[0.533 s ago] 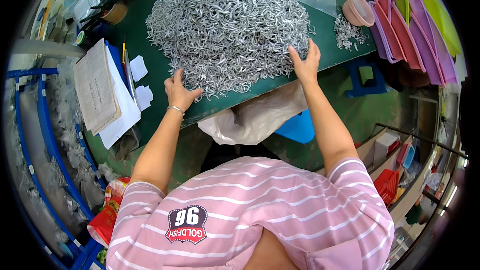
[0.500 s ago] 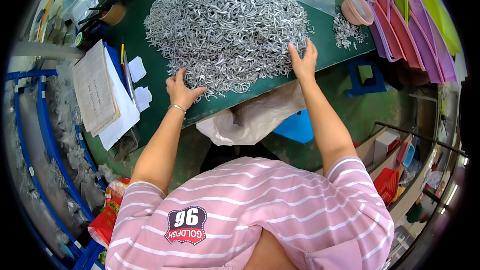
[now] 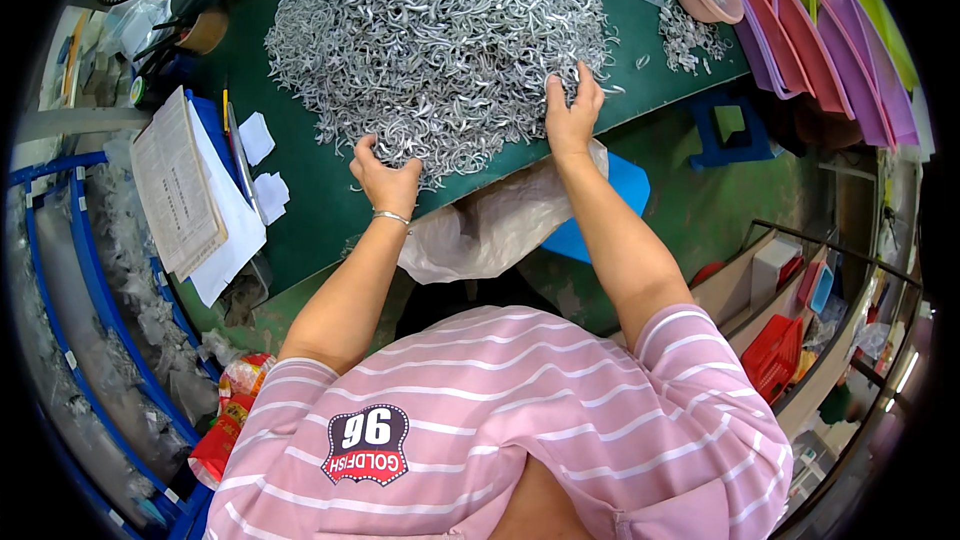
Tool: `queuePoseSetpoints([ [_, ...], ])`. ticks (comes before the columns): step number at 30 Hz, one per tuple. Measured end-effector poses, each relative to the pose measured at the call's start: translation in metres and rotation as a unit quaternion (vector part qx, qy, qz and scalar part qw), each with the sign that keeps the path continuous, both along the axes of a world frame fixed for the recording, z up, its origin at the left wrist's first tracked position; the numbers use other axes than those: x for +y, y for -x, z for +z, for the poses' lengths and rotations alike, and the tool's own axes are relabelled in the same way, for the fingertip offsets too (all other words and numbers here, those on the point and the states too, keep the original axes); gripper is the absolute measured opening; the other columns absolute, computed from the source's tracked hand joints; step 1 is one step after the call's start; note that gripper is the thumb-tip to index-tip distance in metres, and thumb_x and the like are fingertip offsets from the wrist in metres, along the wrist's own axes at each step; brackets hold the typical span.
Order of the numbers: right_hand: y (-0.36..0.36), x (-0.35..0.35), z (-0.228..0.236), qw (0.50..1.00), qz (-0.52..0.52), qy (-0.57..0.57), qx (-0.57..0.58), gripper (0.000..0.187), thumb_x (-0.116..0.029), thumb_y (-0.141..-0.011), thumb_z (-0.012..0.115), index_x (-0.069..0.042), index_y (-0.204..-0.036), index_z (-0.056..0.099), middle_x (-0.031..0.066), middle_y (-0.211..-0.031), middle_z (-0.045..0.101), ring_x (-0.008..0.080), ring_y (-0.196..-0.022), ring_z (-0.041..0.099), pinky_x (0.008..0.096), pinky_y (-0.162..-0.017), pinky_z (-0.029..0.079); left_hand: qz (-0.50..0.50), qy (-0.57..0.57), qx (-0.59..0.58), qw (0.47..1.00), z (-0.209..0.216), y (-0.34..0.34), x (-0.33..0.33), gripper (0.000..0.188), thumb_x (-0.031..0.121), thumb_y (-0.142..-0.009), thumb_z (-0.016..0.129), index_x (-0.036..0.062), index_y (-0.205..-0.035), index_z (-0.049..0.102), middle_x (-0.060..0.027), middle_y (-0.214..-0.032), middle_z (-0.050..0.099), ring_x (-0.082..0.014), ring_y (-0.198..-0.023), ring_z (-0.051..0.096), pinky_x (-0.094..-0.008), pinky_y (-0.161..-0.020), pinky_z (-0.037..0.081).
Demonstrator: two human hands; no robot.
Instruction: The person sorts a large pile of small, silver metal hooks on a green table, picking them up by hand and placing them into a clear plastic bag. The person then retrieves a large brown sack and transfers the remaining hooks from the table into the sack.
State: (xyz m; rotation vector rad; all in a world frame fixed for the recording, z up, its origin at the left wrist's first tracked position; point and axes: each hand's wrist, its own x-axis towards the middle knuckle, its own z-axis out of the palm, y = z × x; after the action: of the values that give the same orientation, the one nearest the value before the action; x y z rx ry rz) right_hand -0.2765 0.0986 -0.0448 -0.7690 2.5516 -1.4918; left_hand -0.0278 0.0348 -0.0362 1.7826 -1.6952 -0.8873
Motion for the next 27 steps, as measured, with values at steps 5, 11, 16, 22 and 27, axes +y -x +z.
queuePoseSetpoints([
  [5,0.018,0.023,0.009,0.988,0.154,-0.010,-0.002,0.064,-0.033,-0.084,0.065,-0.008,-0.138,0.041,0.0210,-0.137,0.039,0.0362,-0.127,0.039,0.0389,-0.106,0.032,-0.098,0.066,-0.004,0.993,-0.003,-0.013,0.007,0.064,0.011,-0.063,0.071,0.0056,-0.121,0.044,-0.0177,-0.114,0.046,-0.0323,-0.103,0.049,-0.0370,-0.092,0.041],
  [11,0.052,0.068,0.022,0.970,0.236,-0.012,-0.052,0.035,-0.020,-0.088,0.061,-0.006,-0.120,0.060,0.0169,-0.126,0.056,0.0285,-0.121,0.051,0.0337,-0.101,0.039,-0.206,0.010,-0.050,0.977,0.037,-0.037,0.014,0.051,0.007,-0.070,0.071,0.0075,-0.119,0.058,-0.0161,-0.116,0.060,-0.0280,-0.105,0.059,-0.0352,-0.091,0.046],
  [16,0.060,0.071,0.012,0.951,0.295,-0.051,0.081,0.019,-0.013,-0.085,0.059,-0.006,-0.102,0.066,0.0180,-0.118,0.060,0.0339,-0.117,0.052,0.0379,-0.099,0.042,-0.230,0.060,-0.044,0.970,0.026,-0.046,0.027,0.042,0.005,-0.071,0.068,0.0024,-0.112,0.058,-0.0147,-0.118,0.058,-0.0284,-0.109,0.056,-0.0347,-0.095,0.043],
  [22,0.063,0.049,0.060,0.892,0.348,-0.044,0.284,0.014,-0.002,-0.071,0.057,-0.005,-0.083,0.062,0.0120,-0.092,0.062,0.0314,-0.090,0.058,0.0410,-0.079,0.048,-0.203,0.243,-0.149,0.937,0.040,-0.023,0.049,0.044,0.003,-0.070,0.069,0.0029,-0.112,0.056,-0.0130,-0.107,0.053,-0.0276,-0.096,0.054,-0.0352,-0.087,0.045],
  [27,0.059,0.026,0.084,0.797,0.522,-0.045,0.302,0.039,0.001,-0.071,0.062,-0.009,-0.109,0.061,0.0084,-0.093,0.063,0.0280,-0.091,0.058,0.0381,-0.081,0.048,-0.398,-0.028,0.034,0.916,0.044,-0.003,0.077,0.041,0.018,-0.075,0.077,0.0019,-0.107,0.058,-0.0090,-0.089,0.060,-0.0236,-0.079,0.058,-0.0334,-0.074,0.048],
])
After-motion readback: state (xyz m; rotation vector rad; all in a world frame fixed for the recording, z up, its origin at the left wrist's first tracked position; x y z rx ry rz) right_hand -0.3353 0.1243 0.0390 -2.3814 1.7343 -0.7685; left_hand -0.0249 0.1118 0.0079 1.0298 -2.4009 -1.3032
